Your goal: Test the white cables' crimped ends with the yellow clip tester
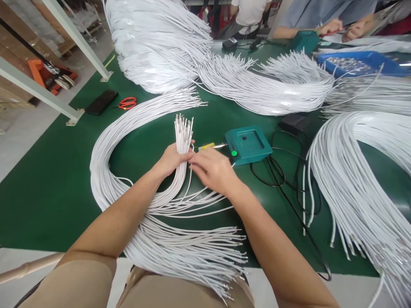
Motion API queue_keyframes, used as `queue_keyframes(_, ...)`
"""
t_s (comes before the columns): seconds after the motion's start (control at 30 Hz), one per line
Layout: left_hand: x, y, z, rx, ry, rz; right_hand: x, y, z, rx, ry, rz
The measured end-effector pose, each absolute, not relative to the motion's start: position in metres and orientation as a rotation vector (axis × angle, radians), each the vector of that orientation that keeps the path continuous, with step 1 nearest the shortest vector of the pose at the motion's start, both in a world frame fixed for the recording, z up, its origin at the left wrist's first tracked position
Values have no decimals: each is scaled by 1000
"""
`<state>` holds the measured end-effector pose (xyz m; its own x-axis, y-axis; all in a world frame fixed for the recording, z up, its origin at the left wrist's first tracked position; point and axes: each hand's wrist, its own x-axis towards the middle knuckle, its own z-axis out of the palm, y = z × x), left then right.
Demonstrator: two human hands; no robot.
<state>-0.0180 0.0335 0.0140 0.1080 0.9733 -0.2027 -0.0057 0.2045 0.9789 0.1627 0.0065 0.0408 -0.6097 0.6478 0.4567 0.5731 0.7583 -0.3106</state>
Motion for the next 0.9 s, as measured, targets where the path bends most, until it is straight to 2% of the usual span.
queue_keyframes(0.07,-19,33,17,1075,1184,966,150,-3,37,-801,-2552,179)
queue_keyframes(0.23,-20,33,21,1094,1181,918,137,-15,28,-841,-2689,49)
queue_keyframes(0.3,-22,33,19,1097,1206,912,137,-17,27,-944,-2703,165)
queue_keyframes(0.37,-22,34,18,1106,1233,899,140,-17,30,-1146,-2686,448)
queue_keyframes(0.43,-21,33,17,1121,1239,882,144,-13,36,-1352,-2494,805)
queue_keyframes(0.5,-19,31,17,1138,1217,874,151,-4,42,-1472,-2187,996)
queue_keyframes(0.7,-7,23,23,1308,1250,794,162,20,42,-1407,-1390,1022)
queue_keyframes(0.9,-3,21,27,1100,1085,942,159,20,36,-1242,-1219,1212)
